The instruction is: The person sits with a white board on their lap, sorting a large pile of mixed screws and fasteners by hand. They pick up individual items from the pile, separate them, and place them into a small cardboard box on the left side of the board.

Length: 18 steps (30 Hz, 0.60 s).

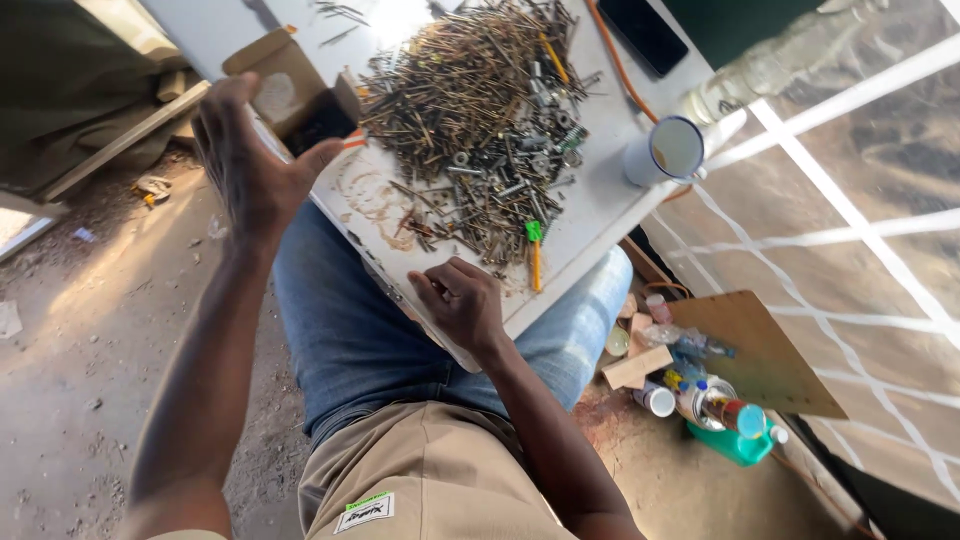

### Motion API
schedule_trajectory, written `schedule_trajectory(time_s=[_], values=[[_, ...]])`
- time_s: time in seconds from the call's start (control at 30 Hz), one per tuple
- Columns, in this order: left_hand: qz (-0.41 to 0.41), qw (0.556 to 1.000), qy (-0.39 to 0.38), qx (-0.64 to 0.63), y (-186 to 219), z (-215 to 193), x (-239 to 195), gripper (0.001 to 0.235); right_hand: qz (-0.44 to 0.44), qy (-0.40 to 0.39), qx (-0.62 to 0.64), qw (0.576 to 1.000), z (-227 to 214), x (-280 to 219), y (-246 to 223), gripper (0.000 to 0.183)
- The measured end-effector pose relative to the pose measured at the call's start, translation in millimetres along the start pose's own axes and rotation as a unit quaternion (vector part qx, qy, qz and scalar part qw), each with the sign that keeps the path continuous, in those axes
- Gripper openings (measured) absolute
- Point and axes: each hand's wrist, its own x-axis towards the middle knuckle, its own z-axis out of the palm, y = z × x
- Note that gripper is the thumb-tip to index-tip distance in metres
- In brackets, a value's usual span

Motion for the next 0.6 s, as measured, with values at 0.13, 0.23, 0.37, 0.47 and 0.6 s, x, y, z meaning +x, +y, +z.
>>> schedule_trajectory(time_s=[0.13, 0.23, 0.37, 0.47, 0.6], values=[[-0.328, 0.906, 0.074, -0.258, -19, 27, -19, 0.043, -0.001, -0.015, 0.009, 1.000, 1, 2, 0, 0.026], [-0.427, 0.871, 0.002, -0.243, -13, 26, -4, 0.031, -0.001, -0.037, -0.014, 0.999, 2, 1, 1, 0.026], [-0.459, 0.871, -0.049, -0.169, -30, 43, 4, 0.011, 0.006, -0.038, -0.021, 0.999, 2, 0, 1, 0.029], [-0.400, 0.904, -0.029, -0.152, -55, 56, -6, 0.012, 0.014, -0.030, -0.028, 0.999, 4, 0, 1, 0.026], [-0.385, 0.885, 0.054, -0.256, -74, 64, -33, 0.010, 0.053, 0.000, -0.007, 0.999, 10, -4, 9, 0.025]])
